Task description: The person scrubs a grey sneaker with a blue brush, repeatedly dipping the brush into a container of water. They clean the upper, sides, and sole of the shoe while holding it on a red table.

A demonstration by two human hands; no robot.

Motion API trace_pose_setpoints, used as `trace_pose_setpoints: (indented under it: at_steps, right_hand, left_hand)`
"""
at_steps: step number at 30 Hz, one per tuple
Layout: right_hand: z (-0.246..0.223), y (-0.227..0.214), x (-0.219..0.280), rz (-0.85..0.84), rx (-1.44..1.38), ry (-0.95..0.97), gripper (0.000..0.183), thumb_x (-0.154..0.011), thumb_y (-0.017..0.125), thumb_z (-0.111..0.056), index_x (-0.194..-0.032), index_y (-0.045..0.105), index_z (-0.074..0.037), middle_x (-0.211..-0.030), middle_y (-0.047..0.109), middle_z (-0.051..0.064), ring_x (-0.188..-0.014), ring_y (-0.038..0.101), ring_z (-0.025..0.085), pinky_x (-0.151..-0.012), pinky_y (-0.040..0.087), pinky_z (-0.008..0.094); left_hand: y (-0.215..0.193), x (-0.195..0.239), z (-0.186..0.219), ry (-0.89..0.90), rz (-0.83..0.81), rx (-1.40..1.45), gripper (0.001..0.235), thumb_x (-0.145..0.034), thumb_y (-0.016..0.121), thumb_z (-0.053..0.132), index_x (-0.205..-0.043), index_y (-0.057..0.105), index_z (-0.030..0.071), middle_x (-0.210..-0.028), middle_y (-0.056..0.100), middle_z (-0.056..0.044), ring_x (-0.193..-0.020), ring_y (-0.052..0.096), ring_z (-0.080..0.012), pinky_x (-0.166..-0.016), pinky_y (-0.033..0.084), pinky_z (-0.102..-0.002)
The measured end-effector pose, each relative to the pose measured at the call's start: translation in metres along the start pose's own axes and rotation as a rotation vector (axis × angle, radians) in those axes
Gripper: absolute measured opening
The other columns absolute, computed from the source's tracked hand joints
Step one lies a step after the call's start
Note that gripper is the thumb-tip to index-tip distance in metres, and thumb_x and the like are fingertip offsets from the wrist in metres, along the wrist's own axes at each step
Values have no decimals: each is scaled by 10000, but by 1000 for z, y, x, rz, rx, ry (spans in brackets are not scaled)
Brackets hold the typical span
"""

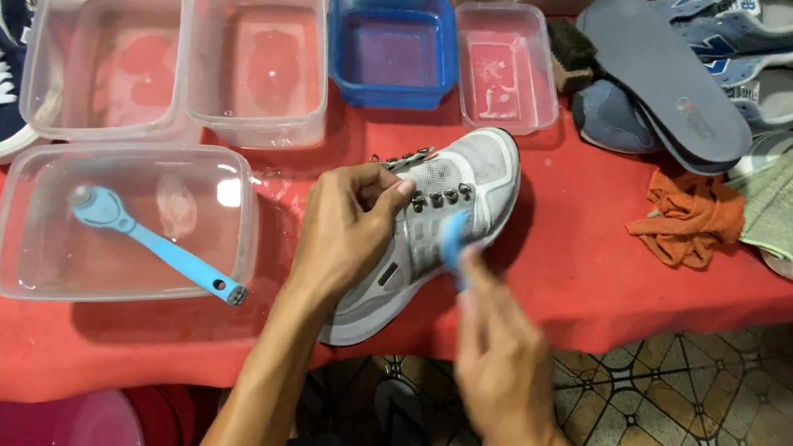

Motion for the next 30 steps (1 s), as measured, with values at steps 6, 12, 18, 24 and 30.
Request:
trace_pose_setpoints:
  at_steps: [6,12,18,24,30]
  right_hand:
    - [7,-31,-34,-20,104,106,417,-981,550,-123,-1385,655,-124,-1030,751,206,-910,714,435,-736,563,527]
    - [-50,-16,-133,-20,45,-221,311,-983,642,-272,-1275,617,-167,-950,746,141,-903,721,411,-754,536,517]
    - [-74,91,-252,-429,269,-381,155,-882,436,33,-883,581,-21,-901,558,296,-708,612,609,-567,457,661]
    - [-109,155,-271,-717,557,-255,382,-817,480,93,-1035,747,-71,-1029,748,158,-945,727,372,-696,592,511]
    - [-99,156,-280,-636,585,-188,395,-855,460,56,-1115,741,-44,-1065,739,202,-971,733,398,-724,616,551]
  left_hand:
    - [4,-7,-17,7,44,47,136,-888,723,225,-815,800,139,-542,628,-26,-554,542,-157,-591,450,-306]
    - [18,9,-13,115,81,-41,132,-888,684,174,-853,787,98,-635,702,-157,-655,706,-395,-635,518,-468]
    - [36,24,-11,392,179,-49,71,-751,533,55,-717,589,29,-728,690,-229,-664,590,-472,-648,407,-518]
    - [35,27,-16,342,120,45,186,-790,491,187,-669,490,46,-600,641,-184,-526,458,-195,-498,340,-457]
    - [36,25,-20,405,130,-13,121,-666,488,89,-603,417,14,-651,607,-295,-583,438,-569,-508,299,-521]
Point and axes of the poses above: each hand's wrist, its own x-axis away from the middle knuckle, its own y-axis out of the palm, z = x × y, the point moved 2 cm from there along -x, towards the middle knuckle
